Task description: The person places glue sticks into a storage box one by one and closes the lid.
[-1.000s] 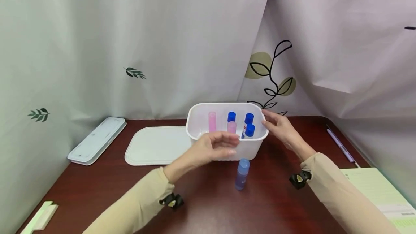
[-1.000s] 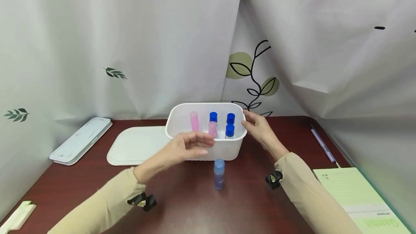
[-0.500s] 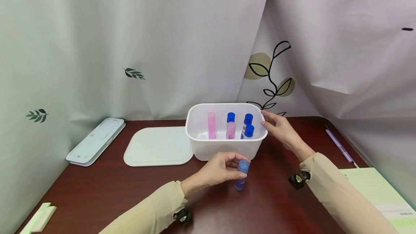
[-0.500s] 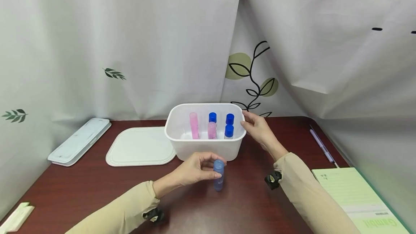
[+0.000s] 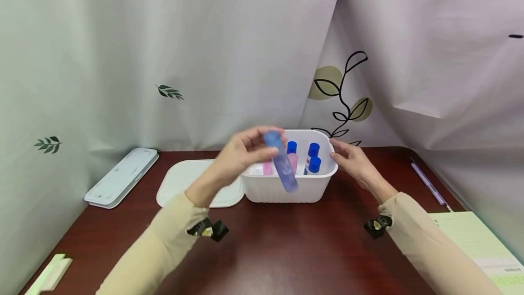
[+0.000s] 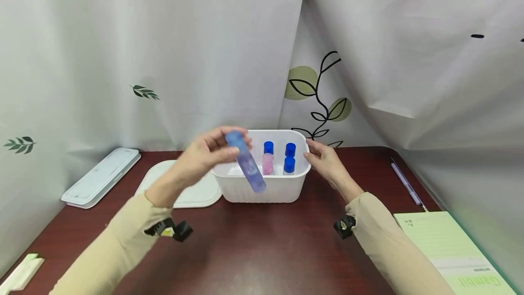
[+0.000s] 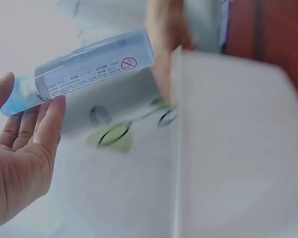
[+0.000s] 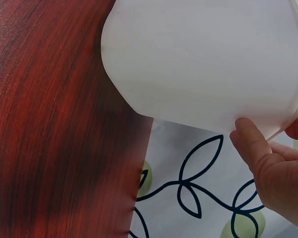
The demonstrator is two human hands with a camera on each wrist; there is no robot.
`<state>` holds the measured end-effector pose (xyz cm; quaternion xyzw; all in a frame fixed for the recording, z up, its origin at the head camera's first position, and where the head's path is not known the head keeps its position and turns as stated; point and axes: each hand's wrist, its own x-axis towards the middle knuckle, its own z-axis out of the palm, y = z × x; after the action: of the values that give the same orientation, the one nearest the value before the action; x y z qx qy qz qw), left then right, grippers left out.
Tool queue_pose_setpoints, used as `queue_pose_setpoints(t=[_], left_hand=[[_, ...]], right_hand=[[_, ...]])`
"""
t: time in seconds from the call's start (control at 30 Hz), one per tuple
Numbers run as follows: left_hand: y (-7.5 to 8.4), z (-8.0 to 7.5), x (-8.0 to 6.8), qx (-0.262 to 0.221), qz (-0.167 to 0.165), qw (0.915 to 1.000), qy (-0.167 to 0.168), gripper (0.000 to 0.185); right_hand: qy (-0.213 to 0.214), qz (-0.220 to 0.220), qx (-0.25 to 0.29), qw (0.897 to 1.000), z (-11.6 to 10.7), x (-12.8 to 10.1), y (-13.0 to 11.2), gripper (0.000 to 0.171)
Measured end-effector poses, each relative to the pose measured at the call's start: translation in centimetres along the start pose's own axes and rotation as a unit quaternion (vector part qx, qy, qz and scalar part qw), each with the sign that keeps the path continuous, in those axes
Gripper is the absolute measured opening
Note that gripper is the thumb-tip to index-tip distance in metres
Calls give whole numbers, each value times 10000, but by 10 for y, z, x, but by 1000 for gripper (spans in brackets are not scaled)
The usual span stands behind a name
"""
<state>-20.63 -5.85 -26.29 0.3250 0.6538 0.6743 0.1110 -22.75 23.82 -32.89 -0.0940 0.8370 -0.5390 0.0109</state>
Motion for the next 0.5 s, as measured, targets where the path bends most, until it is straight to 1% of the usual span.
queue_pose_setpoints(t=[0.07,0.1,0.17,0.23,0.33,0.4,0.5], left_hand=[[9,-15,6,40,66,9999,149,40],[10,-21,9,12,40,9998,186,40],[9,-32,15,11,-44,9997,236,40],[1,-41,20,83,-209,9994,256,40],[-18,-48,27,210,-503,9983,205,41],[-31,-50,31,291,-702,9971,76,41],[-47,-50,35,452,-863,9948,-288,43]], right_hand=[[17,-7,-45,10000,-1,0,-1,54],[18,-2,-73,10000,-1,-1,-1,54],[12,15,-125,9999,-1,-1,-1,54],[13,60,-175,9998,-1,-2,-1,54],[28,102,-241,9997,0,-2,0,54],[42,102,-263,9996,0,-3,0,54],[41,80,-232,9997,0,-3,-1,54]])
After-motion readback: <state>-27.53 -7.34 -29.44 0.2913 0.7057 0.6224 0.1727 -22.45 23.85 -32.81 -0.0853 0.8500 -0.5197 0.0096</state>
